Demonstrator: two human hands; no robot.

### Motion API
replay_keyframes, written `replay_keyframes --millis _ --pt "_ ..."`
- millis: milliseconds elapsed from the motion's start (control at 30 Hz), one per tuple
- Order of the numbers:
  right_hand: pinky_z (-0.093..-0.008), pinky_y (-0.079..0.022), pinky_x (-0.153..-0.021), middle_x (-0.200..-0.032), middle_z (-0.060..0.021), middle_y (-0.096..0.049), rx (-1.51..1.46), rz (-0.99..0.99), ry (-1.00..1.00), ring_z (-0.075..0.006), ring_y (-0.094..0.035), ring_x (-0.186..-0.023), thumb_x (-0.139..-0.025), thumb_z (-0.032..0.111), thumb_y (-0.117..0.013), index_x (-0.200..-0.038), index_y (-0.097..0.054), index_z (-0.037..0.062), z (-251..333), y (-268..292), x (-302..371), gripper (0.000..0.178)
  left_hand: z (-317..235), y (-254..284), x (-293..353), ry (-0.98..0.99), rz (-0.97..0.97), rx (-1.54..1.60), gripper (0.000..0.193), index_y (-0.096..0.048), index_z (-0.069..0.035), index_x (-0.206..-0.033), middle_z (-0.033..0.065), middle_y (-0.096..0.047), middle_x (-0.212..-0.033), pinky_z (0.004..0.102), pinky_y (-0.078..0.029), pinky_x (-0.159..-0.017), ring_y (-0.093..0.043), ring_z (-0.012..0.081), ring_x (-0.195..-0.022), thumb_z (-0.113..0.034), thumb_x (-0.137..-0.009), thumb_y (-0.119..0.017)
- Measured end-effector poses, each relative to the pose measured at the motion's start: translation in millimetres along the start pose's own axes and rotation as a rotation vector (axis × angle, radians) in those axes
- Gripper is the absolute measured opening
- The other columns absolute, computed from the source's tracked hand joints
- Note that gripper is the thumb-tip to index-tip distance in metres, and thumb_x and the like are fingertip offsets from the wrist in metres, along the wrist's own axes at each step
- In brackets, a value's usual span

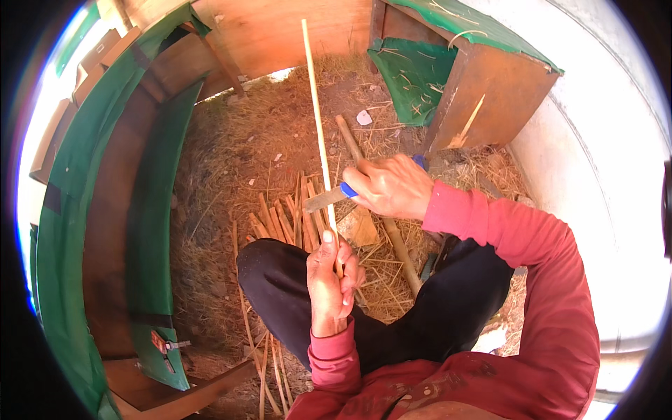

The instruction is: The person sits on the ground and uses a knife to shave a long, thin stick. They hold the stick vertically with one hand and scrape the surface with the knife in the other hand, creating wood shavings.

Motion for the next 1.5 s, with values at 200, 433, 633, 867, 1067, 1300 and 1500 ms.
replay_keyframes --millis 200,433,633,867,1067,1300,1500 --pt "-0.0407 -0.041 -0.036 -0.056 -0.0093 -0.051 0.181 -0.05 -0.333 -0.0269 -0.053 -0.043 -0.094 0.02 -0.051 -0.088 -0.044 0.0059 -86 8 -13 0.017 16 -2 16 0.081 0.035 -0.038 0.042 -0.042 -0.009 -0.071 -0.0012 -0.032 -0.041 0.0235 -0.016 -0.032 -0.021 0.0069 -0.029 -0.038 -0.102 -0.039" --pt "-0.046 -0.047 -0.047 -0.06 -0.0151 -0.056 0.327 -0.12 -0.558 -0.0377 -0.057 -0.051 -0.092 0.019 -0.053 -0.093 -0.047 0.0 -173 20 23 0.02 39 2 51 0.164 0.135 -0.069 0.047 -0.046 -0.007 -0.065 0.0012 -0.035 -0.039 0.0232 -0.018 -0.033 -0.024 0.0071 -0.029 -0.037 -0.101 -0.041" --pt "-0.0427 -0.048 -0.049 -0.076 -0.0195 -0.06 0.118 -0.11 -0.524 -0.0345 -0.06 -0.062 -0.091 0.017 -0.052 -0.106 -0.051 0.0011 -148 18 27 0.022 38 30 49 0.169 -0.041 0.0 0.042 -0.046 -0.008 -0.072 0.0012 -0.035 -0.042 0.0235 -0.018 -0.032 -0.024 0.0082 -0.029 -0.037 -0.102 -0.039" --pt "-0.0412 -0.046 -0.048 -0.077 -0.0145 -0.059 -0.257 -0.055 -0.15 -0.0316 -0.059 -0.058 -0.093 0.027 -0.055 -0.109 -0.052 0.0085 -52 25 6 0.025 32 27 45 0.161 0.013 0.091 0.043 -0.045 -0.01 -0.072 0.0012 -0.036 -0.042 0.0228 -0.018 -0.033 -0.025 0.0083 -0.028 -0.04 -0.102 -0.037" --pt "-0.0447 -0.043 -0.044 -0.063 -0.0138 -0.054 -0.181 -0.02 -0.134 -0.034 -0.056 -0.048 -0.093 0.033 -0.055 -0.102 -0.049 0.0094 -40 8 12 0.026 47 1 55 0.358 0.267 0.474 0.045 -0.041 -0.013 -0.069 -0.001 -0.035 -0.042 0.0229 -0.018 -0.032 -0.025 0.0083 -0.026 -0.041 -0.103 -0.03" --pt "-0.0428 -0.038 -0.034 -0.047 -0.0101 -0.045 -0.075 -0.042 -0.324 -0.0266 -0.047 -0.036 -0.098 0.036 -0.045 -0.096 -0.045 0.0043 -89 3 8 0.032 50 -22 69 0.386 0.465 0.705 0.047 -0.042 -0.011 -0.072 -0.0016 -0.039 -0.041 0.0193 -0.02 -0.027 -0.033 0.0074 -0.025 -0.039 -0.104 -0.022" --pt "-0.042 -0.039 -0.036 -0.05 -0.0091 -0.047 -0.003 -0.161 -0.613 -0.0276 -0.048 -0.039 -0.098 0.031 -0.047 -0.098 -0.045 0.0043 -154 13 27 0.026 67 -10 90 0.468 0.433 0.645 0.045 -0.042 -0.013 -0.069 -0.0033 -0.035 -0.04 0.0212 -0.02 -0.032 -0.028 0.0077 -0.027 -0.041 -0.103 -0.029"
Point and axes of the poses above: each hand's wrist, its own x-axis away from the middle knuckle, its own y-axis out of the back of the hand, z = x × y, the point moved 9 cm from there along -x, towards the middle knuckle
